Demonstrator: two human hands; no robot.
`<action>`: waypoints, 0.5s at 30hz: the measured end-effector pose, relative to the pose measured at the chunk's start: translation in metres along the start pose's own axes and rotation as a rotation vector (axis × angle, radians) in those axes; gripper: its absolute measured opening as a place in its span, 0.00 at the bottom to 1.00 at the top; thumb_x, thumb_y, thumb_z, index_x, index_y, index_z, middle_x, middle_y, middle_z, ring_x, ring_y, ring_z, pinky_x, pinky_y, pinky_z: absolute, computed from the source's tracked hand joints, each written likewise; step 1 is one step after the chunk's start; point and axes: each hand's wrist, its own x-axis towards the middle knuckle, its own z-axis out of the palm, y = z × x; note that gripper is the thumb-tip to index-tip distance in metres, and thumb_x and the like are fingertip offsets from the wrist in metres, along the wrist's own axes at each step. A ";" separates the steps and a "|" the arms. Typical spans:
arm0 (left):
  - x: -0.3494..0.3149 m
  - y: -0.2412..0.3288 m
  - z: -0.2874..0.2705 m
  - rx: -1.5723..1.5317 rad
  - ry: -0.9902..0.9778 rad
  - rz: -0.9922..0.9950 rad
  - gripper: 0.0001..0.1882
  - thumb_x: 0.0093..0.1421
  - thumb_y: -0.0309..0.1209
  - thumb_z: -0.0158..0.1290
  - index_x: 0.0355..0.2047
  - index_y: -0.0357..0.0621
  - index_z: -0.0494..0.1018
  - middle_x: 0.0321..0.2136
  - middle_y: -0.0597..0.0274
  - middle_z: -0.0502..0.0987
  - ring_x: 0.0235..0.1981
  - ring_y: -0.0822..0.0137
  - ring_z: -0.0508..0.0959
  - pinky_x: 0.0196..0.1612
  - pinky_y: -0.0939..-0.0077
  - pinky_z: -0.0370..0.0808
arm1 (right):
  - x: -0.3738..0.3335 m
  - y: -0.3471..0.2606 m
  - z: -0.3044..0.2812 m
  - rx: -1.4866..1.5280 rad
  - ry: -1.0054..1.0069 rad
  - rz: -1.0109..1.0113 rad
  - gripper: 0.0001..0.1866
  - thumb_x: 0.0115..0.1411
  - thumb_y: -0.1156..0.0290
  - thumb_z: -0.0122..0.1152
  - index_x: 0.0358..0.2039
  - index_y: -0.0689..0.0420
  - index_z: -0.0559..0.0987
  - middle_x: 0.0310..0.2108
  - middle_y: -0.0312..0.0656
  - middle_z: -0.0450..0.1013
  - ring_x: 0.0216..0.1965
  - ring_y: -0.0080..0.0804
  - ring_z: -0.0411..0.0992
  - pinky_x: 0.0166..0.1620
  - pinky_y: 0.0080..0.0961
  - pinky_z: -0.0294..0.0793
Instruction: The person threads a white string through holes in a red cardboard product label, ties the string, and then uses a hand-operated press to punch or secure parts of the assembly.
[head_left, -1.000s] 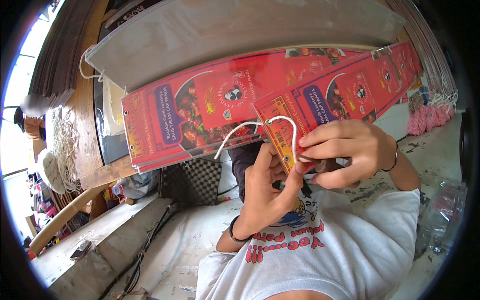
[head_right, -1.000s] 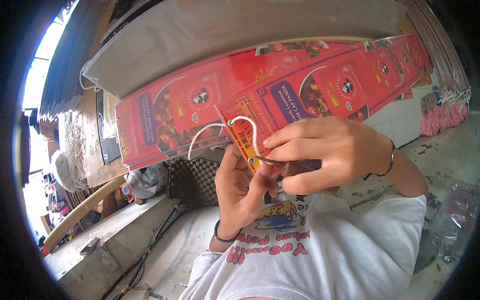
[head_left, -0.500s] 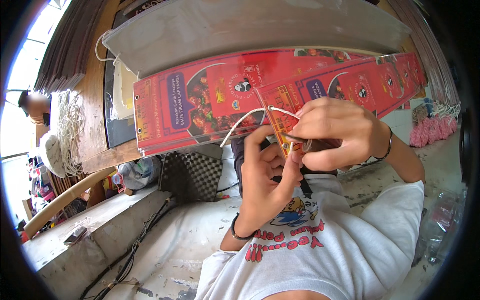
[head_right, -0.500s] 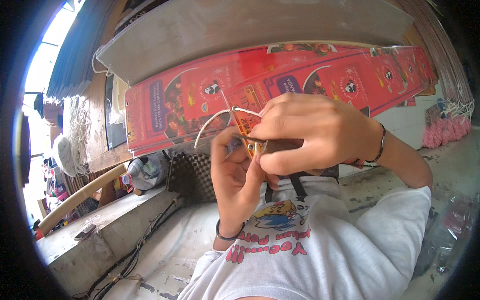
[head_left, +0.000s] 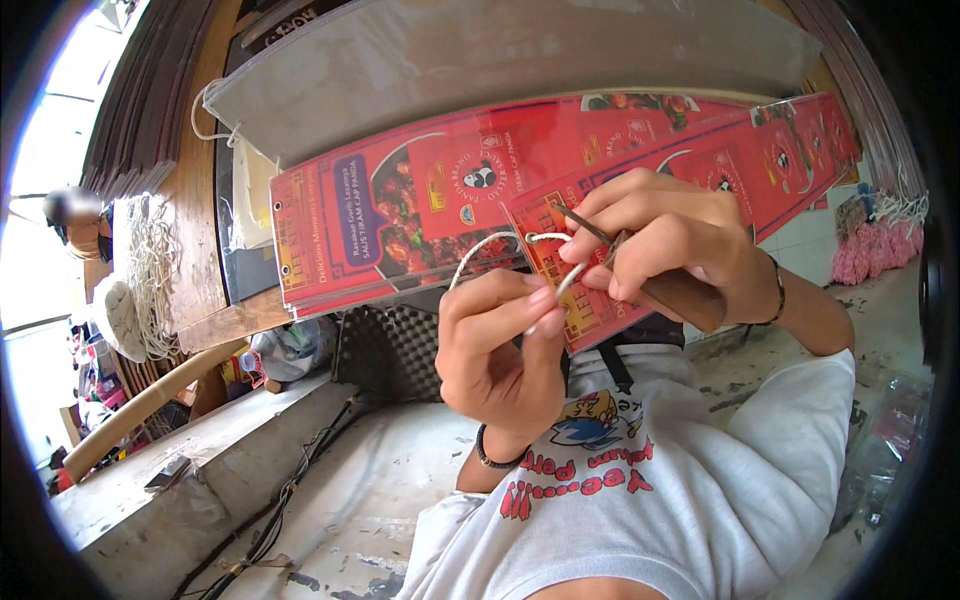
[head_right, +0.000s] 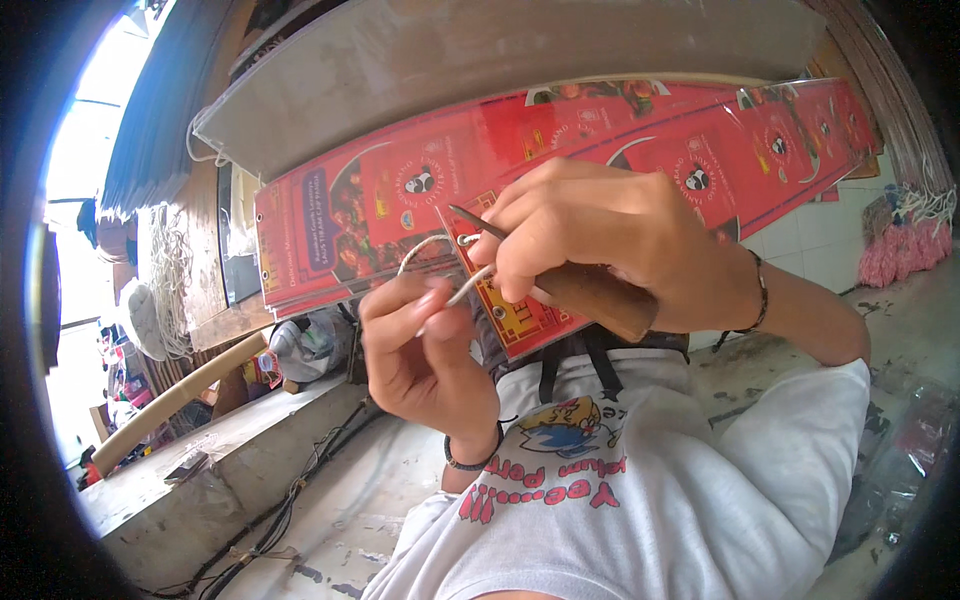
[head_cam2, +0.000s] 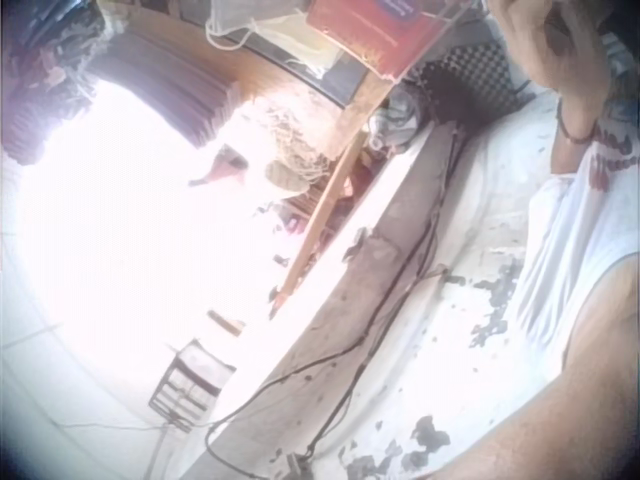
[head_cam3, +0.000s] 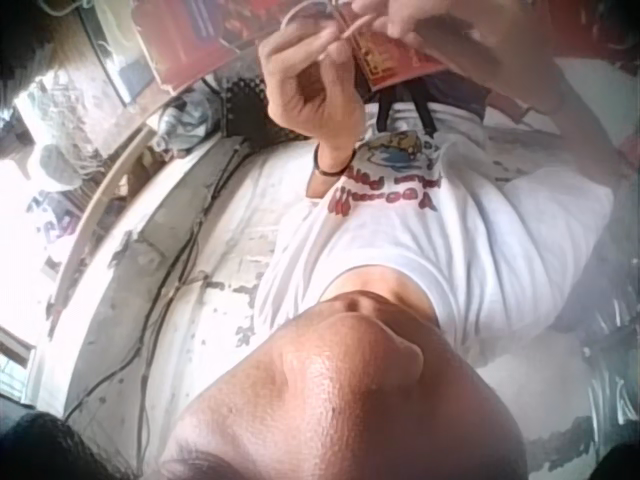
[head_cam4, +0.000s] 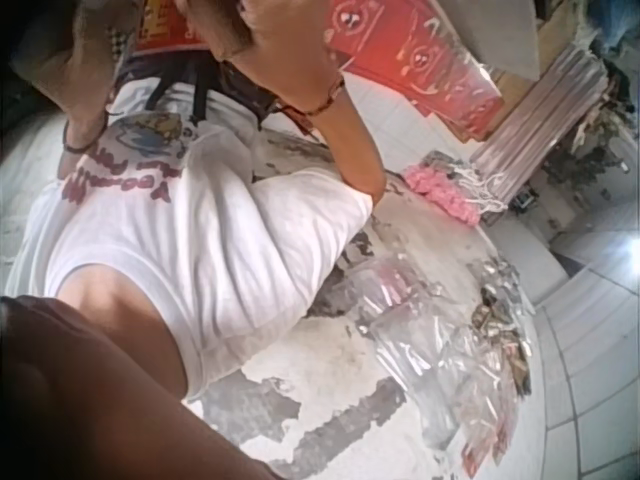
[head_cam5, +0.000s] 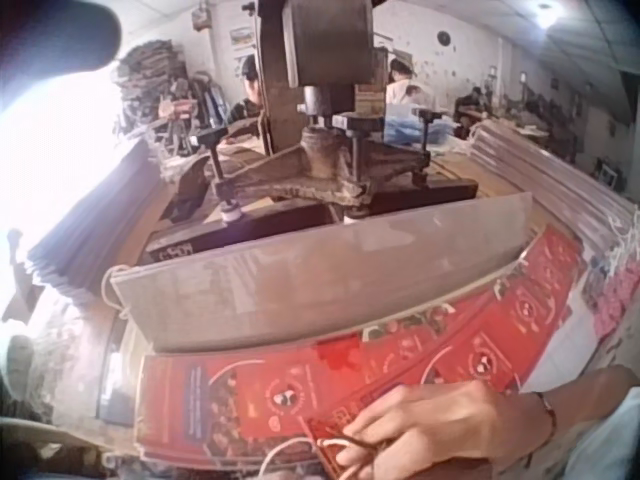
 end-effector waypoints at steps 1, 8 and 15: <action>0.001 -0.002 -0.001 -0.008 0.003 0.046 0.13 0.51 0.17 0.60 0.38 0.39 0.78 0.32 0.54 0.78 0.26 0.68 0.76 0.28 0.79 0.71 | -0.001 0.000 0.000 -0.054 -0.020 -0.027 0.08 0.53 0.75 0.66 0.34 0.53 0.76 0.37 0.41 0.77 0.42 0.43 0.76 0.42 0.34 0.76; 0.009 -0.005 -0.019 -0.056 -0.156 0.145 0.15 0.48 0.16 0.60 0.37 0.40 0.80 0.27 0.57 0.79 0.26 0.65 0.78 0.26 0.78 0.71 | -0.032 -0.016 -0.027 -0.356 -0.274 -0.082 0.19 0.49 0.54 0.70 0.37 0.45 0.72 0.48 0.40 0.75 0.49 0.44 0.71 0.51 0.53 0.69; 0.022 -0.004 -0.033 0.134 -0.388 0.165 0.11 0.41 0.19 0.64 0.28 0.35 0.80 0.24 0.54 0.79 0.24 0.67 0.81 0.24 0.81 0.75 | -0.047 -0.008 -0.033 -0.441 -0.200 -0.100 0.10 0.46 0.66 0.66 0.31 0.46 0.76 0.41 0.37 0.77 0.46 0.37 0.74 0.52 0.48 0.71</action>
